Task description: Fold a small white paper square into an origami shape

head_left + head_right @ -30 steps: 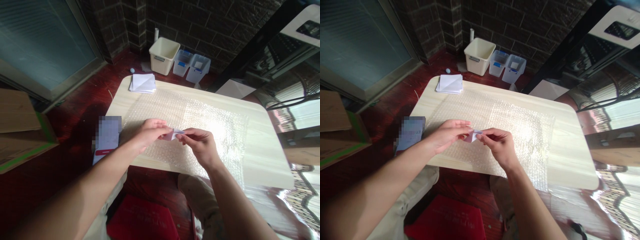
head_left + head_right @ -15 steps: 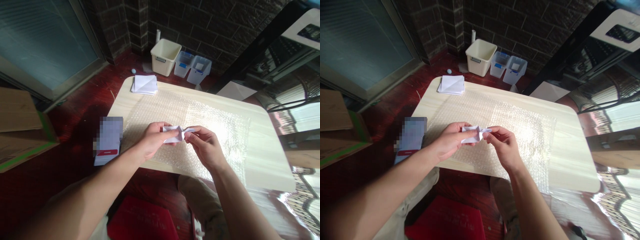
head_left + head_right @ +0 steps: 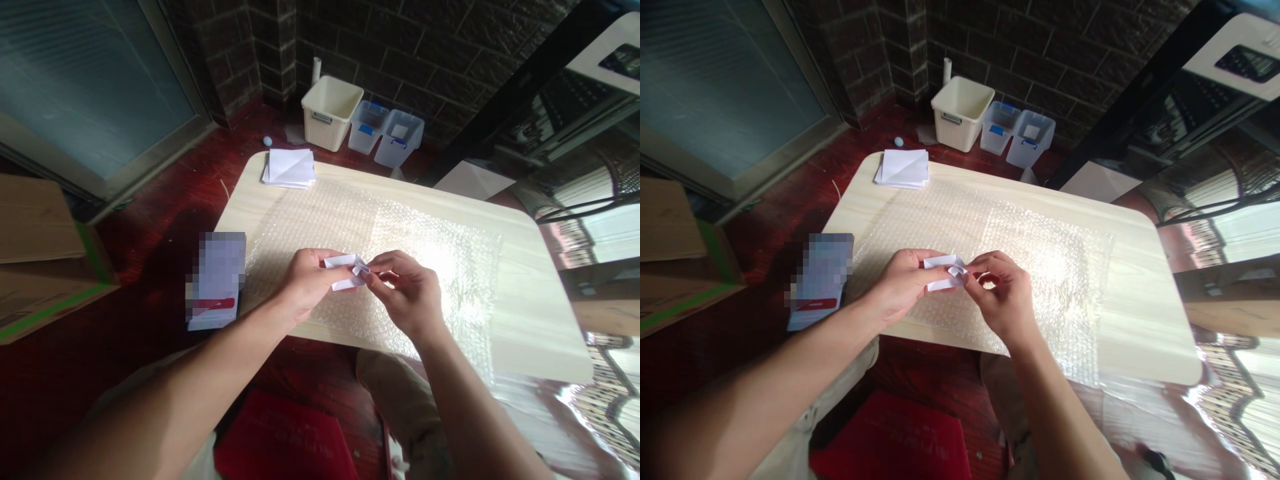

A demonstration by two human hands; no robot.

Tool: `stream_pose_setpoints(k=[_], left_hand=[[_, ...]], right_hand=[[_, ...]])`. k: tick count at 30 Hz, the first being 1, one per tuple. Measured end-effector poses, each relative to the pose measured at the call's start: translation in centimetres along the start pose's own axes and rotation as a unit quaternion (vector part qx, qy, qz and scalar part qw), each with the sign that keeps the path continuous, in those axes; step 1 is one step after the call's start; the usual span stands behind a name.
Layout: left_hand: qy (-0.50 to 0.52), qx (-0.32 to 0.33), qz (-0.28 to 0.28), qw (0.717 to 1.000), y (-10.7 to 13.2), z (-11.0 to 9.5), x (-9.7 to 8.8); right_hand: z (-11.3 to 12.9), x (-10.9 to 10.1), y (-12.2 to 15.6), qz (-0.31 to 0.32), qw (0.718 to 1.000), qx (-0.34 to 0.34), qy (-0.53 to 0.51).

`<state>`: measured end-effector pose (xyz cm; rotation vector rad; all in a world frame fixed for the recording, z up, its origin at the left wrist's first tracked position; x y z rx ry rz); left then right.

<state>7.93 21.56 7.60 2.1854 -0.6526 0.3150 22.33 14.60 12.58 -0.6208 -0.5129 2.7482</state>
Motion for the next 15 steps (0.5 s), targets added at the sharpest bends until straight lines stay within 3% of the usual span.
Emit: stream_pose_setpoints(k=[7, 10, 15], left_hand=[[-0.035, 0.019, -0.008, 0.999, -0.3, 0.1, 0.0], [-0.063, 0.034, -0.003, 0.997, -0.3, -0.2, 0.1], [-0.057, 0.037, -0.002, 0.998, -0.2, -0.5, 0.1]], right_hand=[[1.7, 0.0, -0.3, 0.050, 0.986, -0.051, 0.148], [1.9, 0.0, -0.3, 0.046, 0.987, -0.058, 0.146], [0.8, -0.4, -0.2, 0.036, 0.997, -0.005, 0.073]])
Point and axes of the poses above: each hand's wrist, its own y-axis away from the middle knuckle, its own x-axis out of the palm, z = x × y, the point moved 7 cm from there along -y, towards the middle knuckle, and after that the axes turned 15 degrees about -x, right-handed, at the moved point
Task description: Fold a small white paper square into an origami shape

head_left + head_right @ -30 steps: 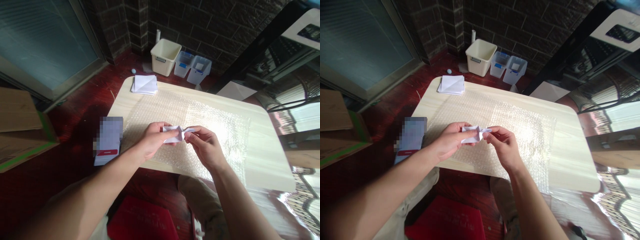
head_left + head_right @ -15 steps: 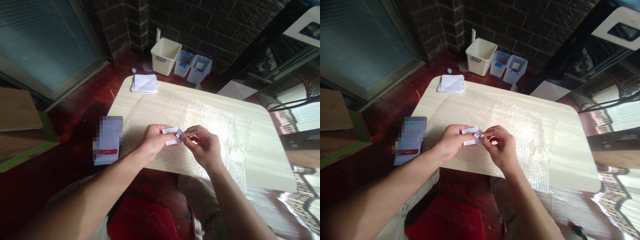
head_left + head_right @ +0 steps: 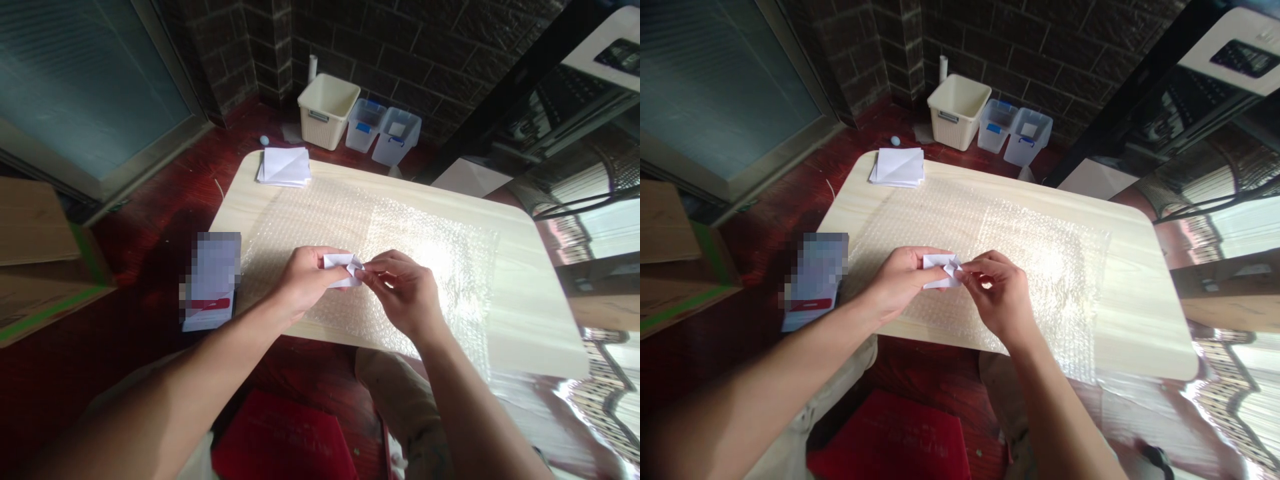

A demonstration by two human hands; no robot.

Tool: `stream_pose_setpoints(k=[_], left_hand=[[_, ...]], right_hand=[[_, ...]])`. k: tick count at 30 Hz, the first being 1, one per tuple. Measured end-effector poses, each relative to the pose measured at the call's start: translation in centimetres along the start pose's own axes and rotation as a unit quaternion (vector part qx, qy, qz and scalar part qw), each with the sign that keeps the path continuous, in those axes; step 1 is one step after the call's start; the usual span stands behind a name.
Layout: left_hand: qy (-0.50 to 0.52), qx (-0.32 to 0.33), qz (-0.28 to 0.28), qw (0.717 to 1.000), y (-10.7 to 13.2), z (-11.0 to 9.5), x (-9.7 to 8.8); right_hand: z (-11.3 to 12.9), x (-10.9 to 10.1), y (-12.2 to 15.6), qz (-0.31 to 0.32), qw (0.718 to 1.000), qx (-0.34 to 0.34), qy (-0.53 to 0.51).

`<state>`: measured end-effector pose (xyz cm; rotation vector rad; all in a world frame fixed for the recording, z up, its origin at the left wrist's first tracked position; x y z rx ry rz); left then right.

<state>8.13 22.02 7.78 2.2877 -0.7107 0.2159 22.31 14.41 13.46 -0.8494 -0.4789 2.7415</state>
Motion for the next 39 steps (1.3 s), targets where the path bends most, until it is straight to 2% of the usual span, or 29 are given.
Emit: stream_pose_setpoints(k=[3, 7, 12, 15, 17, 20, 24, 26, 31, 35, 39], left_hand=[[0.001, -0.010, -0.006, 1.000, -0.1, 0.2, -0.1], [-0.051, -0.005, -0.016, 0.999, -0.3, 0.7, -0.2], [-0.161, 0.068, -0.020, 0.984, -0.1, 1.2, 0.0], [-0.208, 0.091, -0.026, 0.973, 0.0, 1.0, 0.2], [-0.189, 0.067, -0.026, 0.979, -0.1, 0.8, 0.2], [-0.118, 0.018, -0.032, 0.992, -0.2, 0.4, 0.1], [-0.055, 0.021, 0.002, 0.998, 0.2, -0.3, 0.9], [-0.042, 0.042, 0.030, 0.998, 0.5, -0.5, 1.3], [-0.028, 0.107, 0.078, 0.991, 1.3, -1.2, 1.6], [-0.034, 0.139, 0.064, 0.988, 1.5, -1.5, 1.2], [-0.047, 0.160, 0.054, 0.984, 1.7, -1.8, 1.2]], right_hand=[[-0.1, 0.0, -0.1, 0.016, 1.000, 0.001, 0.000], [0.8, 0.5, -0.4, 0.080, 0.994, -0.033, 0.073], [1.2, 1.4, -0.2, 0.151, 0.979, -0.034, 0.132], [0.5, 1.3, 0.1, 0.166, 0.977, -0.011, 0.130], [-0.1, 1.1, 0.2, 0.147, 0.986, 0.012, 0.083], [-1.1, 0.5, 0.4, 0.074, 0.994, 0.068, -0.050], [-1.8, 0.1, 0.3, -0.015, 0.973, 0.114, -0.202], [-1.9, 0.2, 0.2, -0.024, 0.964, 0.114, -0.239], [-2.3, 0.6, 0.1, 0.002, 0.951, 0.110, -0.290], [-2.2, 1.0, 0.2, 0.014, 0.944, 0.108, -0.311], [-2.1, 1.2, 0.1, -0.032, 0.932, 0.133, -0.335]])
Point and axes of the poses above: each hand's wrist, its own y-axis away from the middle knuckle, its own x-axis out of the palm, z = x × y, the point moved 7 cm from there along -y, towards the middle knuckle, and after that the axes turned 15 degrees about -x, right-handed, at the moved point
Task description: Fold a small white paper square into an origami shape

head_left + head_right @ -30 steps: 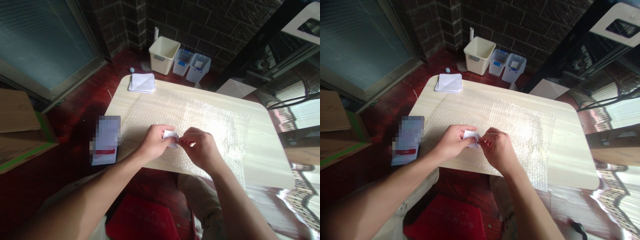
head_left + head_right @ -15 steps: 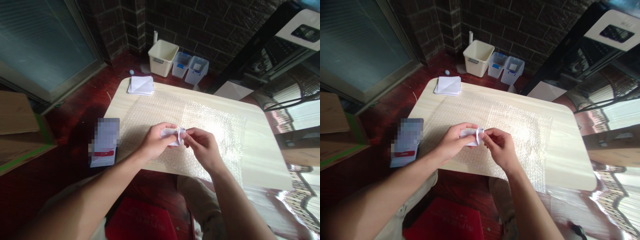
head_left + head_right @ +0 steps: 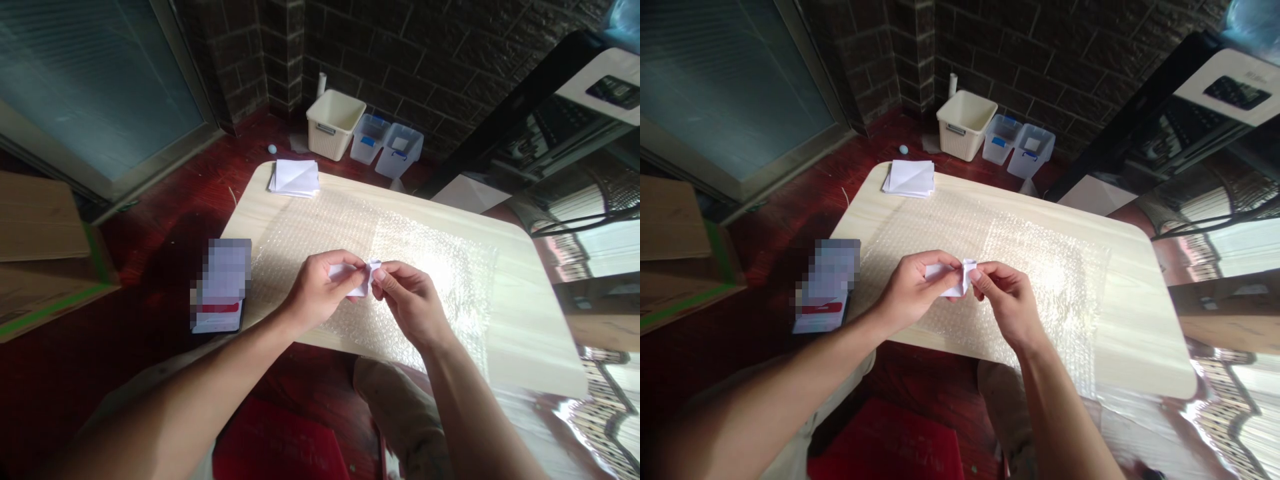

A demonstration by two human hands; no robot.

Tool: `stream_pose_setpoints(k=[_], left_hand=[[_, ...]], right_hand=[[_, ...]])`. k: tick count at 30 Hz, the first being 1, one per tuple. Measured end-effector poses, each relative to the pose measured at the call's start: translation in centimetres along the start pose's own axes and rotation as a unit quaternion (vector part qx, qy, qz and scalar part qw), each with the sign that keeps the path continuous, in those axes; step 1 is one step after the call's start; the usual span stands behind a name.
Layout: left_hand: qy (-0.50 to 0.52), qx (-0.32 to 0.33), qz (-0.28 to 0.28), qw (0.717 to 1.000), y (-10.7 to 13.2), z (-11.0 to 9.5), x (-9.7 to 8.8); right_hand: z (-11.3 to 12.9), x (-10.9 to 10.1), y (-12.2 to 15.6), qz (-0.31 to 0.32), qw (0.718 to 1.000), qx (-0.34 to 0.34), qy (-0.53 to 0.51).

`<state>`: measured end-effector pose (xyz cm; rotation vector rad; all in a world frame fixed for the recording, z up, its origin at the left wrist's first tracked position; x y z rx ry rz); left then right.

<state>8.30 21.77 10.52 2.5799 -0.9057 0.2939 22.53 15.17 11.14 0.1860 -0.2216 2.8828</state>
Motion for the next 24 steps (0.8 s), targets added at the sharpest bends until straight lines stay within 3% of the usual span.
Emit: stream_pose_setpoints(k=[3, 8, 14, 17, 20, 24], left_hand=[[-0.015, -0.019, 0.001, 1.000, 0.1, 0.1, 0.1], [-0.031, -0.049, 0.017, 0.998, 0.1, 0.5, 0.4], [0.047, -0.132, -0.012, 0.990, -0.1, 1.6, 0.1], [0.097, -0.154, -0.045, 0.982, 0.0, 2.2, -0.1], [0.157, -0.178, -0.079, 0.968, 0.0, 2.7, -0.5], [0.167, -0.198, -0.093, 0.961, 0.3, 2.6, -0.5]], right_hand=[[0.0, 0.4, 0.0, -0.022, 0.999, 0.023, -0.033], [-0.1, 0.7, 0.2, 0.017, 0.998, 0.052, -0.045], [1.2, 0.2, 0.2, 0.021, 0.992, -0.043, 0.115], [2.2, 0.3, 0.4, 0.011, 0.965, -0.107, 0.239], [3.0, 0.7, 0.5, 0.032, 0.920, -0.159, 0.357], [3.3, 1.3, 0.4, 0.082, 0.889, -0.199, 0.405]])
Point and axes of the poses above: each hand's wrist, its own y-axis away from the middle knuckle, its own x-axis out of the palm, z = x × y, the point moved 7 cm from there along -y, towards the middle knuckle, and after that the axes turned 15 degrees about -x, right-handed, at the moved point
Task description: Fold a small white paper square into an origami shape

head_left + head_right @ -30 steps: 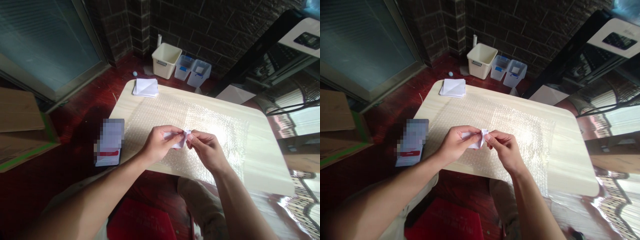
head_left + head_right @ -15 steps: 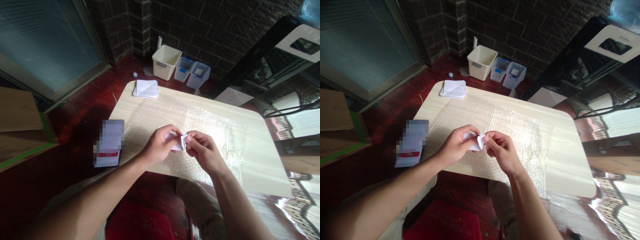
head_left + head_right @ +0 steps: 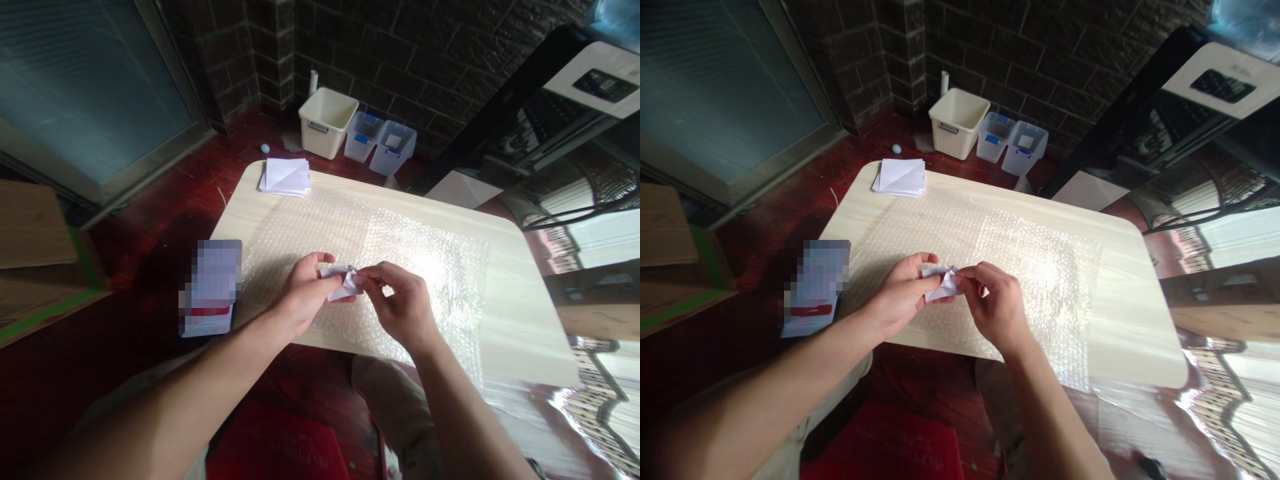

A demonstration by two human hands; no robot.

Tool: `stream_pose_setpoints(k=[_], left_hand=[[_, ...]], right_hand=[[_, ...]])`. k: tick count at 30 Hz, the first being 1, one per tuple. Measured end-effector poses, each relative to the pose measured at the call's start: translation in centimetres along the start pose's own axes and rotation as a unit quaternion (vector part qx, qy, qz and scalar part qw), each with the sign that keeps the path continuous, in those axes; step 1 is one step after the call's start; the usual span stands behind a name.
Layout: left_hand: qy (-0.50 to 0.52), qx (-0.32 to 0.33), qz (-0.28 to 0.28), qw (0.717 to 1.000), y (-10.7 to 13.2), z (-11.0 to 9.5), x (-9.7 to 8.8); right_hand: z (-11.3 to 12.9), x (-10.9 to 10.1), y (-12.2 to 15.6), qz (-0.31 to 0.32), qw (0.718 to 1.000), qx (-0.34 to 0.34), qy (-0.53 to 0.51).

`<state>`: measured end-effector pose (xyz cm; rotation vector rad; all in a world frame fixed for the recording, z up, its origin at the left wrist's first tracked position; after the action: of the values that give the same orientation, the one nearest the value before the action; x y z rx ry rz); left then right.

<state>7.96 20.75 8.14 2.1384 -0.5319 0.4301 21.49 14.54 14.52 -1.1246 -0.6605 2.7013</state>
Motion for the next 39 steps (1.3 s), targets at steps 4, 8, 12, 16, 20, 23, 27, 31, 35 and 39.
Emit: stream_pose_setpoints(k=[4, 8, 12, 16, 20, 23, 27, 31, 35, 39], left_hand=[[-0.038, 0.015, -0.015, 0.999, 0.2, -0.6, 0.0], [-0.062, 0.028, -0.006, 0.998, 0.1, -1.1, 0.0], [-0.073, 0.035, 0.006, 0.997, 0.0, -1.2, 0.0], [-0.072, 0.046, 0.018, 0.996, -0.1, -1.2, 0.0], [-0.101, 0.060, 0.023, 0.993, -0.2, -1.6, -0.2], [-0.137, 0.067, 0.042, 0.987, -0.1, -1.9, 0.0], [-0.159, 0.052, 0.080, 0.983, -0.1, -1.7, 0.4], [-0.135, 0.041, 0.089, 0.986, -0.2, -1.5, 0.5], [-0.106, 0.059, 0.077, 0.990, -0.1, -1.6, 0.6], [-0.074, 0.059, 0.074, 0.993, -0.1, -1.5, 0.5]], right_hand=[[0.0, 0.2, 0.0, 0.004, 0.999, -0.013, -0.030], [-0.4, -0.1, 0.3, -0.025, 0.998, 0.009, -0.060], [-0.8, -0.2, 0.6, -0.043, 0.994, 0.033, -0.094], [-0.6, -0.2, 0.7, -0.048, 0.992, 0.038, -0.112], [-0.5, -0.1, 0.9, -0.047, 0.978, 0.077, -0.189], [-0.9, 0.1, 1.1, -0.065, 0.941, 0.132, -0.304], [-1.3, 0.8, 1.2, -0.039, 0.905, 0.171, -0.388], [-1.4, 1.1, 1.2, -0.013, 0.908, 0.183, -0.377], [-1.5, 0.9, 0.9, -0.040, 0.907, 0.189, -0.373], [-1.6, 1.3, 0.9, -0.037, 0.896, 0.205, -0.392]])
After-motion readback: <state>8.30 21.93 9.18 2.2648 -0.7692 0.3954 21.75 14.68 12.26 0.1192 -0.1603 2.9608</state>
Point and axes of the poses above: each hand's wrist, its own y-axis away from the middle knuckle, its own x-axis out of the palm, z = x × y, the point moved 7 cm from there along -y, towards the middle knuckle, and after that the axes turned 15 degrees about -x, right-handed, at the moved point
